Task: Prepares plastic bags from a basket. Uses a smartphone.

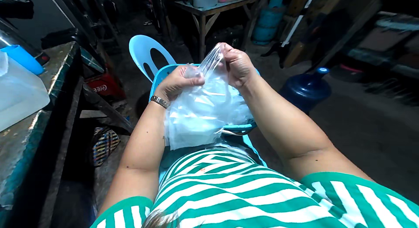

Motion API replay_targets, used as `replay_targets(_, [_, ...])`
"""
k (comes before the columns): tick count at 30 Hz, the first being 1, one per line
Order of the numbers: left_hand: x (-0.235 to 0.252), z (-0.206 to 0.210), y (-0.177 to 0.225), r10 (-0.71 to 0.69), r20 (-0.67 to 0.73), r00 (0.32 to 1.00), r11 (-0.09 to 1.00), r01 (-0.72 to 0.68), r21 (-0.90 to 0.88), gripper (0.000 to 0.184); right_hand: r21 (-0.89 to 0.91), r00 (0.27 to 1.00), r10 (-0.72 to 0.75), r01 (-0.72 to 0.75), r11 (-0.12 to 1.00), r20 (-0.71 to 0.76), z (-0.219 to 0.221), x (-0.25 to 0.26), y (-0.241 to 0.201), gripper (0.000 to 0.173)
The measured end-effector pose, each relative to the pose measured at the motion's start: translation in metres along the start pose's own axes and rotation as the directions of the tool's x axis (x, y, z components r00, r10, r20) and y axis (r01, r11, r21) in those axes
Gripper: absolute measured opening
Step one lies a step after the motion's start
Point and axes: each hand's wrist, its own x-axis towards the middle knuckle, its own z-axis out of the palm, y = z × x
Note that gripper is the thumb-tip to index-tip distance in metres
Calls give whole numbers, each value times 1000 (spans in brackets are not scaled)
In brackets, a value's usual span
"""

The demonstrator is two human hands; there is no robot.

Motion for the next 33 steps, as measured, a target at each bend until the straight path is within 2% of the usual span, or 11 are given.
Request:
replay_targets(4, [-2,-1,0,49,-97,994,983,-65,-169,21,-230,963,165,-114,966,215,-11,-2,-2,47])
replay_targets(8, [-3,10,11,-20,-300,954,976,-46,-211,31,-144,699,50,75,987,713,-26,0,3,3])
replay_targets(11, [-8,-1,3,57,-214,975,973,-103,-208,15,92,819,-117,78,993,562,-26,-7,2,12])
replay_targets(13, [-9,-3,0,94,-94,991,988,-104,-112,44,68,903,-94,72,995,418,-21,-8,-1,20])
replay_targets(16, [-9,-2,-1,200,-57,978,975,-205,-85,6,-168,919,16,54,984,393,-15,-7,-3,32])
replay_targets(18, [-8,1,-1,186,-194,963,955,-223,-193,32,-265,865,102,37,963,491,-16,-9,-1,22])
replay_targets(22, [-5,1,1,55,-245,968,939,-134,-317,38,-96,639,6,106,990,769,-28,-1,3,12])
replay_targets(24, [-11,-3,-3,145,-153,977,962,-176,-211,23,45,726,-107,104,994,679,-30,-5,2,22])
replay_targets(26, [-13,-5,-1,163,-32,986,985,-164,-50,52,136,812,-133,66,988,568,-30,-3,2,15])
replay_targets(28, [-7,-2,3,103,19,995,995,-102,-16,27,116,868,-91,39,993,489,-25,-3,1,16])
replay_targets(33, [7,3,4,11,-488,873,998,-36,-42,20,-121,852,-11,87,989,523,-22,2,2,16])
